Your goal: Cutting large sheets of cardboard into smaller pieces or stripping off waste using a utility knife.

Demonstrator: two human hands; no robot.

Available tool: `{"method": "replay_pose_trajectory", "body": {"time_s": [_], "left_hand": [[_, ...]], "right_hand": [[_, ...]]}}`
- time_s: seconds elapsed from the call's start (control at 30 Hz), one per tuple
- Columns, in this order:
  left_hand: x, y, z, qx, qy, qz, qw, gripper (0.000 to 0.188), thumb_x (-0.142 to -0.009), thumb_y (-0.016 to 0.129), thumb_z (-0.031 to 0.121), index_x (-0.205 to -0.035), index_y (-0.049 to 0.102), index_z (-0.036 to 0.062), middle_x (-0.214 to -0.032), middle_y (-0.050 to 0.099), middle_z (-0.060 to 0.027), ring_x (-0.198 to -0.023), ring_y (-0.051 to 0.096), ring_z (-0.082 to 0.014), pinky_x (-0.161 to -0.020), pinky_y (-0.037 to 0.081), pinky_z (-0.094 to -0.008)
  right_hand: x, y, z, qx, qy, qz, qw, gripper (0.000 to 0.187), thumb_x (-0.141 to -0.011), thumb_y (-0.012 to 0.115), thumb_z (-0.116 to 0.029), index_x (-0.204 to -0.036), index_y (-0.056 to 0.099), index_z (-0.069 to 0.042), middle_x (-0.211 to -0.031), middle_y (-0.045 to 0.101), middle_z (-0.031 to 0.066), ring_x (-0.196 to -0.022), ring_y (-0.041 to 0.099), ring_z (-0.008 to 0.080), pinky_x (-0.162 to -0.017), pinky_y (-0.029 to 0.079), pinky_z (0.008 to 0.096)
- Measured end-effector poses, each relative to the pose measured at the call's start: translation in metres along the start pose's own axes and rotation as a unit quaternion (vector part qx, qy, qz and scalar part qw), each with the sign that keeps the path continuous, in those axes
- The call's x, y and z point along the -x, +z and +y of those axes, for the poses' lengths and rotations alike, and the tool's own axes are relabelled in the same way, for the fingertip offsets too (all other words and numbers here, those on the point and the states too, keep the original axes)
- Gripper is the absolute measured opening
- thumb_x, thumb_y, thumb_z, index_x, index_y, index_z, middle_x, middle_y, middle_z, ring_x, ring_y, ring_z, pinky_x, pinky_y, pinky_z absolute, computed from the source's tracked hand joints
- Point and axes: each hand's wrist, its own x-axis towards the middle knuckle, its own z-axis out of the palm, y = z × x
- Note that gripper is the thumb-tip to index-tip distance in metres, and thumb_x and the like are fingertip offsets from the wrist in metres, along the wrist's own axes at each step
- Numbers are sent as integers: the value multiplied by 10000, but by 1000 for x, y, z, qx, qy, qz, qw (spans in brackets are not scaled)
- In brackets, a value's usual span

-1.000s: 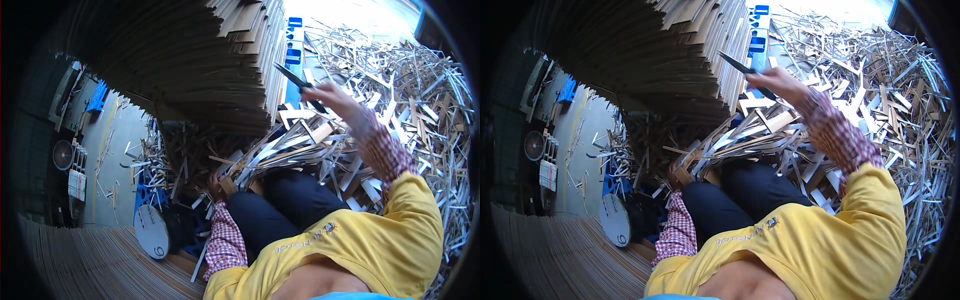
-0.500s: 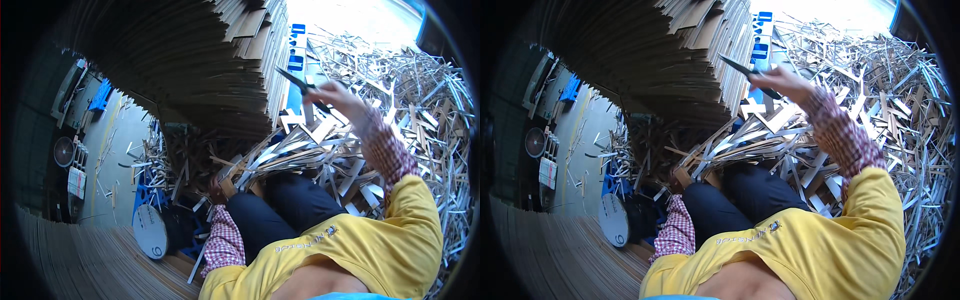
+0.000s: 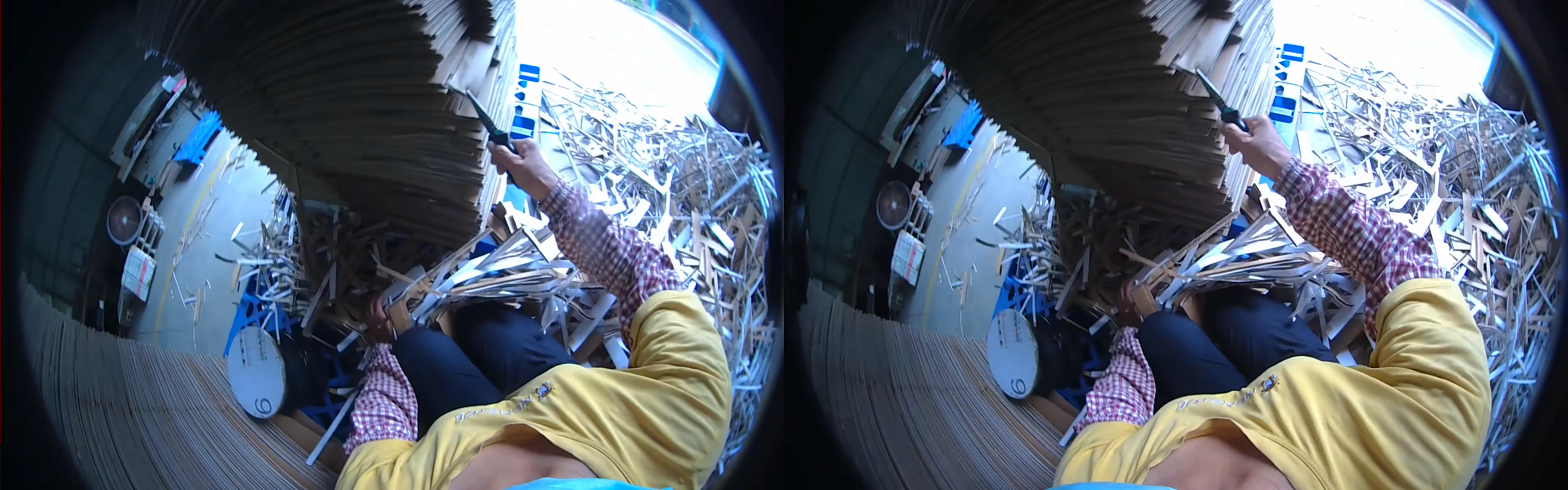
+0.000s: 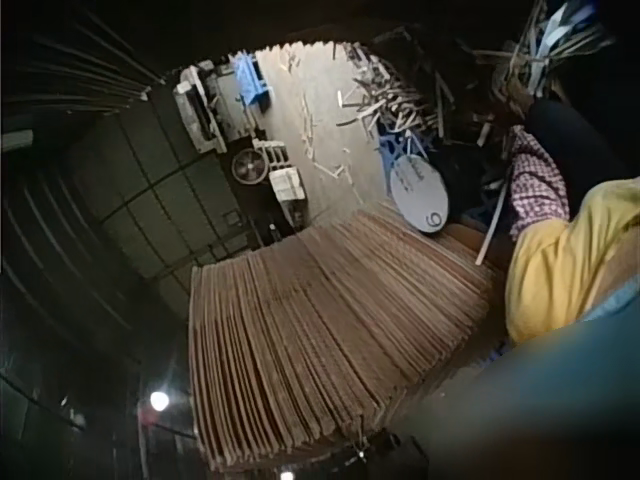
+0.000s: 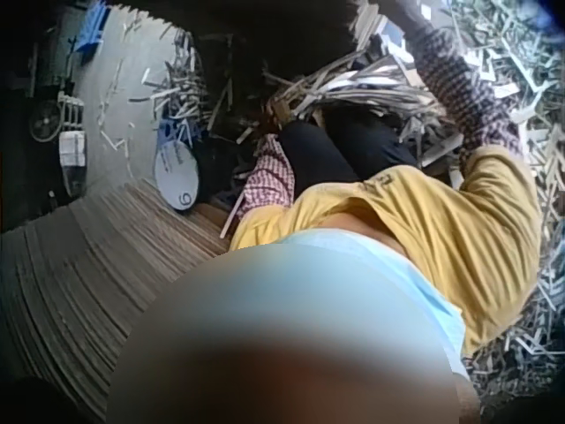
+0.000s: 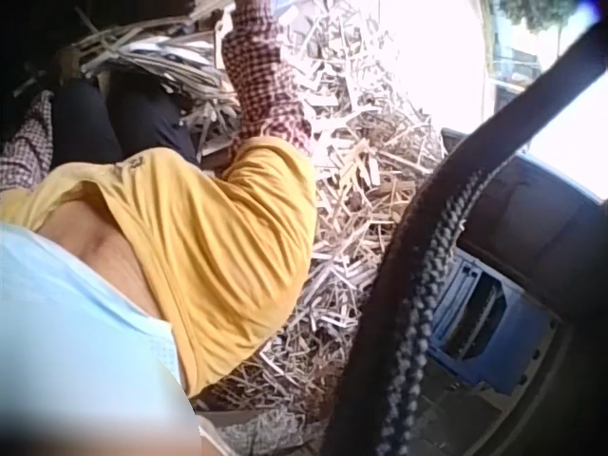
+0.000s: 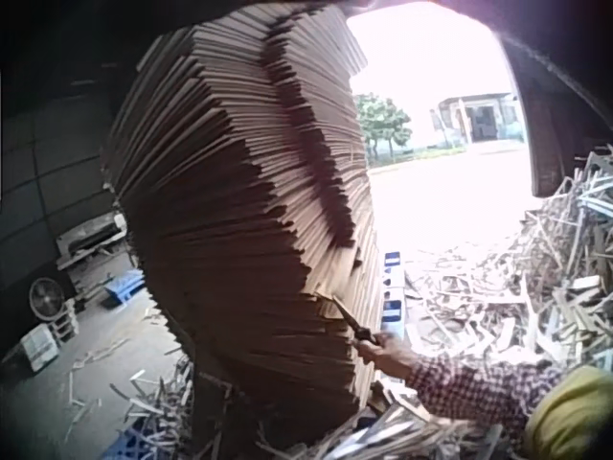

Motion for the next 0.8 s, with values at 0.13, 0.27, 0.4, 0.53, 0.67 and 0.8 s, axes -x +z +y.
{"method": "replay_pose_trajectory", "body": {"time_s": [0.13,0.27,0.4,0.53,0.67,0.8], "left_hand": [[33,24,-10,22,26,42,999,456,-774,487,387,-1086,503,54,-1043,500,-167,-979,463,-334,-810,374,-432],[45,32,-22,-39,-9,52,998,371,-774,472,204,-1125,484,86,-1099,502,-132,-1005,465,-309,-863,336,-424],[44,25,-8,44,-14,57,997,362,-733,523,75,-1094,501,54,-1067,516,-152,-981,479,-330,-838,369,-424],[37,28,-1,59,-26,82,995,287,-771,502,123,-1043,531,35,-1040,531,-156,-960,495,-320,-826,387,-407],[56,46,-28,52,-60,122,989,280,-770,511,150,-1025,542,36,-1042,532,-149,-965,499,-305,-829,387,-397],[52,52,-22,55,-21,164,985,258,-769,518,156,-999,555,46,-1033,538,-136,-981,498,-298,-836,382,-398]], "right_hand": [[24,-12,-27,-88,-12,3,996,314,-792,543,-316,-678,559,-24,-583,510,13,-465,451,55,-397,349,200],[14,0,-19,27,-6,7,1000,300,-804,525,-295,-716,557,-9,-577,502,4,-451,445,64,-405,357,197],[18,-15,-25,-11,3,-24,1000,298,-813,518,-283,-733,564,0,-613,527,29,-483,468,73,-431,380,203],[39,-30,-52,17,-16,-37,999,387,-830,480,-338,-768,583,30,-732,579,87,-669,559,124,-527,453,243],[54,-7,-58,22,12,-94,995,390,-832,481,-332,-827,603,38,-938,590,146,-791,575,171,-616,478,275],[21,34,-77,51,-9,-155,987,427,-847,458,-362,-834,611,36,-929,595,135,-782,576,152,-616,483,272]]}}
